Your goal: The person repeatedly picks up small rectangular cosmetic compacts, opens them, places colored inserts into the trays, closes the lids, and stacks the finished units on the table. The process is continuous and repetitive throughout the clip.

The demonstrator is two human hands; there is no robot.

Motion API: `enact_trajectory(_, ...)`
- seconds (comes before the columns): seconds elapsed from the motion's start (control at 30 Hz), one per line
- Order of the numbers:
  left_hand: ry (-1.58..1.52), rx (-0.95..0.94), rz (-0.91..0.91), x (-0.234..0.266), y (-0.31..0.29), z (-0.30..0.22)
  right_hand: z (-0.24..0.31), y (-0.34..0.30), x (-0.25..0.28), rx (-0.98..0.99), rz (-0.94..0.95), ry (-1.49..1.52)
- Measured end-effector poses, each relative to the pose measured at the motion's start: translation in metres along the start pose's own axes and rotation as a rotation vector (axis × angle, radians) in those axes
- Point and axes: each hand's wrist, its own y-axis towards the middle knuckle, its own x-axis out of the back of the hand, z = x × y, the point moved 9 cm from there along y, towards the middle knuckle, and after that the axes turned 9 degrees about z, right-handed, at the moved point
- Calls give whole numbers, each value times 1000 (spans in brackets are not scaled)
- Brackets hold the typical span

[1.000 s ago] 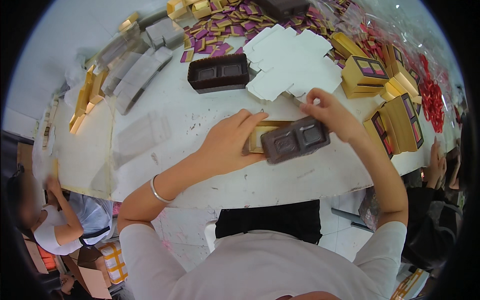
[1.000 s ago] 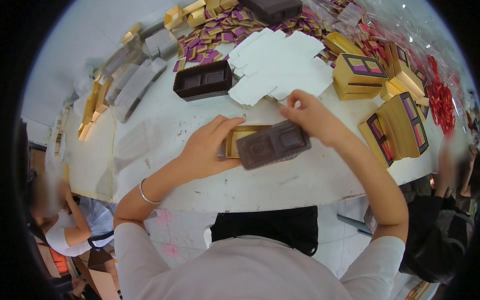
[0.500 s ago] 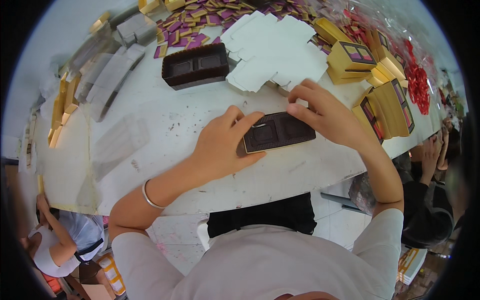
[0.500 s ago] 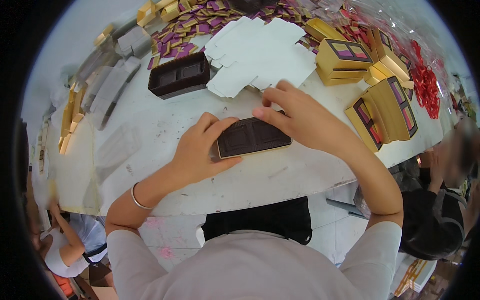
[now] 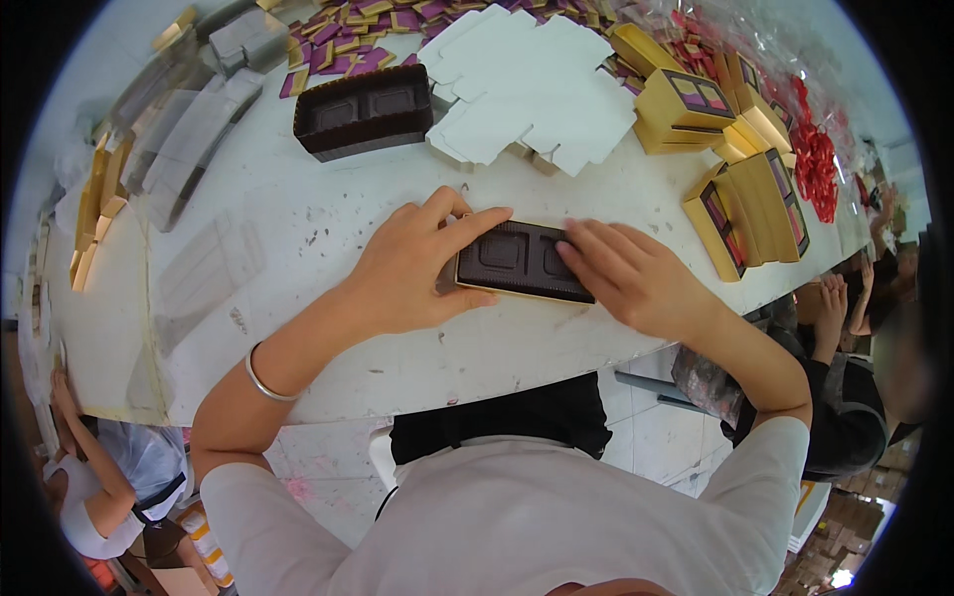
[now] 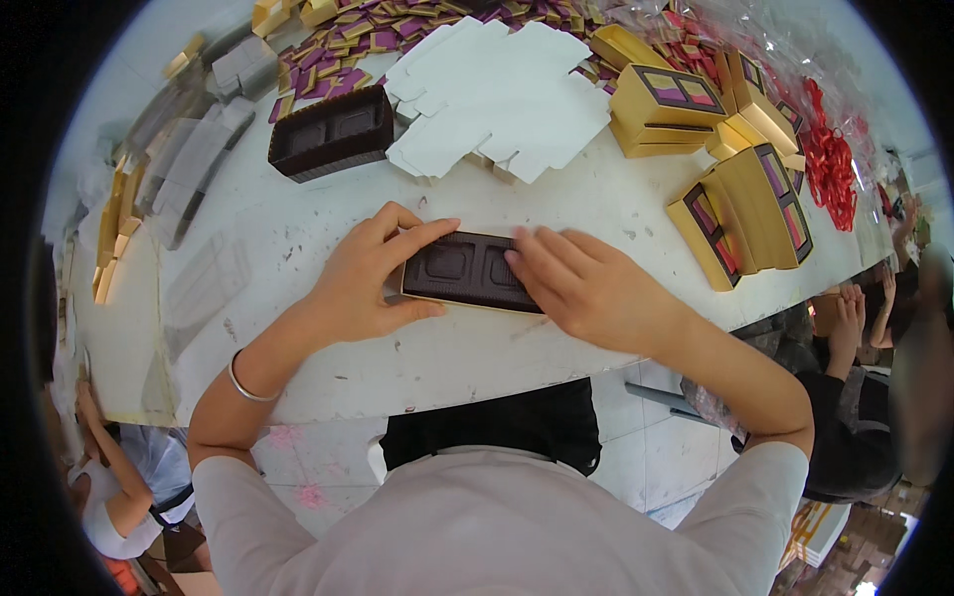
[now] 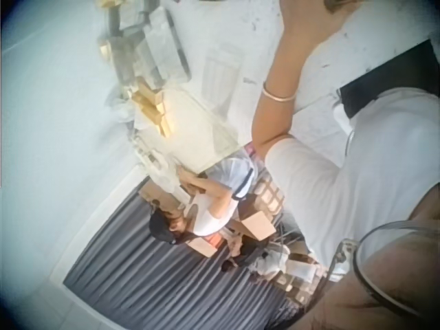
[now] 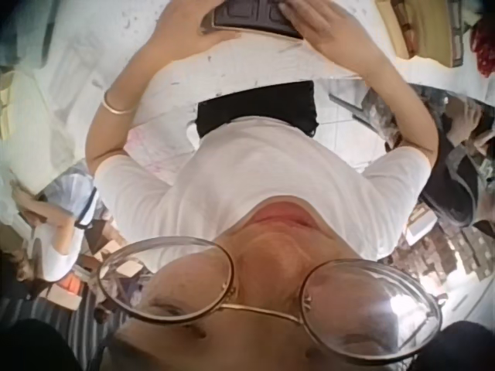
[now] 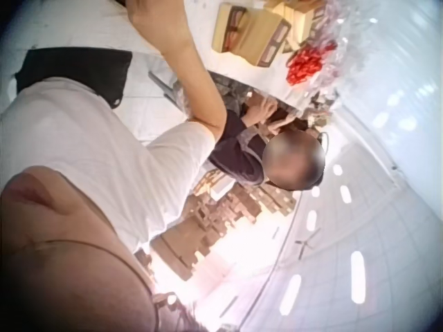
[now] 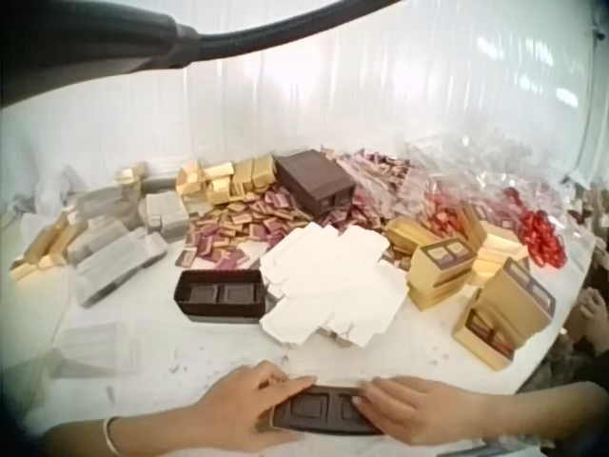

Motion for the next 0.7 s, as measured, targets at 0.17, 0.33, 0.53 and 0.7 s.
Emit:
enact_trajectory(0.17, 61, -71, -66, 4, -2, -7, 13, -3, -24, -107, 168, 403)
enact_trajectory(0.33, 122, -43, -82, 4, -6, -5, -3, -1, -11, -122, 131, 459)
enact_trajectory(0.53, 111, -108, -178, 7, -7, -12, -124, 62, 9, -400, -410, 519)
enact_trajectory(0.7, 122, -142, -121, 2, -7, -7, -189, 203, -61, -502, -174, 481)
